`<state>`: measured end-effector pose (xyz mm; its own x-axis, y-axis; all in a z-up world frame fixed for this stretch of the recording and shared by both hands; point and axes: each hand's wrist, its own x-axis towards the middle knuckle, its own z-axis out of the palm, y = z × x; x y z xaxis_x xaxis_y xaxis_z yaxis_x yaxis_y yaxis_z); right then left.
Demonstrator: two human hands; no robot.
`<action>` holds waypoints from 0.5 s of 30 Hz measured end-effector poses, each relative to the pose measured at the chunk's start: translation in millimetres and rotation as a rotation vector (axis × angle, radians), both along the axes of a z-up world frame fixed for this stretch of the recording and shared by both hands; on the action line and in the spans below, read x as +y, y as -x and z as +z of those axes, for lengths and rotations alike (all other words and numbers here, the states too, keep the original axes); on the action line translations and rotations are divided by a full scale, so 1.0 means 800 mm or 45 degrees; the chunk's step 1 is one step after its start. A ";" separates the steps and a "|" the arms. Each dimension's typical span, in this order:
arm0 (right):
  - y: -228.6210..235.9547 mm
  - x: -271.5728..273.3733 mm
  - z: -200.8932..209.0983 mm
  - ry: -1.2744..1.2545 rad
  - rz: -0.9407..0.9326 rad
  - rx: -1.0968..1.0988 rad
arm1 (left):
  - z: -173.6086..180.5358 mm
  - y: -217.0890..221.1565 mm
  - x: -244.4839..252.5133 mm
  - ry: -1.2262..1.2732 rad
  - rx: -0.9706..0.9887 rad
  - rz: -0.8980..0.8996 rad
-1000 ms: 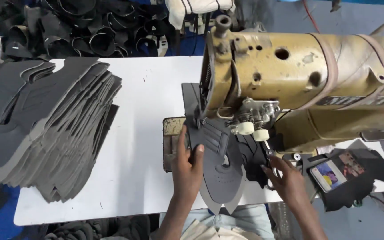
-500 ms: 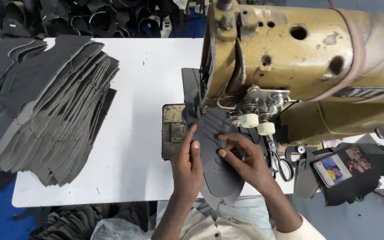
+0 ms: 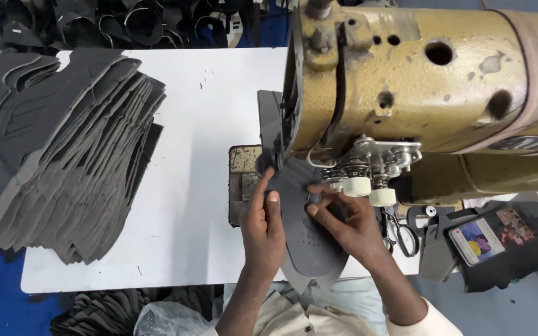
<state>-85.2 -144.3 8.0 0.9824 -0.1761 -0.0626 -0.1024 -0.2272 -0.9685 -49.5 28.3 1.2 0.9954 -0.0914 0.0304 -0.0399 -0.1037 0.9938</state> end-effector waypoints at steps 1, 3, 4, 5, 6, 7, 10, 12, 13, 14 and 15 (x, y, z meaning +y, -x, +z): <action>-0.003 0.001 0.000 0.000 0.002 0.001 | 0.000 -0.003 -0.001 0.000 0.001 0.002; -0.010 0.002 0.001 -0.074 -0.059 0.082 | -0.001 -0.009 -0.004 -0.057 0.003 0.035; -0.012 0.001 0.001 -0.072 -0.057 0.084 | -0.003 -0.012 -0.005 -0.055 0.006 0.037; -0.014 0.000 0.000 -0.093 -0.062 0.078 | -0.005 -0.014 -0.006 -0.033 0.014 0.036; -0.016 -0.001 -0.001 -0.114 -0.067 0.072 | -0.008 -0.017 -0.006 -0.010 0.022 0.035; -0.017 -0.001 -0.001 -0.112 -0.065 0.076 | -0.007 -0.019 -0.006 -0.008 0.025 0.038; -0.020 -0.003 -0.001 -0.012 -0.032 0.032 | -0.002 -0.028 -0.007 0.032 -0.167 0.044; -0.023 -0.003 -0.004 0.009 -0.011 -0.053 | 0.006 -0.034 -0.007 -0.001 -0.080 0.063; -0.025 -0.003 -0.001 0.009 -0.009 -0.053 | 0.007 -0.035 -0.008 0.000 -0.080 0.064; -0.028 -0.002 0.002 0.008 -0.016 -0.028 | 0.007 -0.036 -0.009 -0.040 -0.055 0.115; -0.031 -0.001 0.005 0.006 -0.023 -0.003 | 0.009 -0.038 -0.009 -0.080 -0.030 0.167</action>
<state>-60.7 -145.4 11.9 0.9791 -0.1943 -0.0598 -0.1047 -0.2296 -0.9676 -19.2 20.9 8.1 0.9980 0.0368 0.0522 -0.0451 -0.1718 0.9841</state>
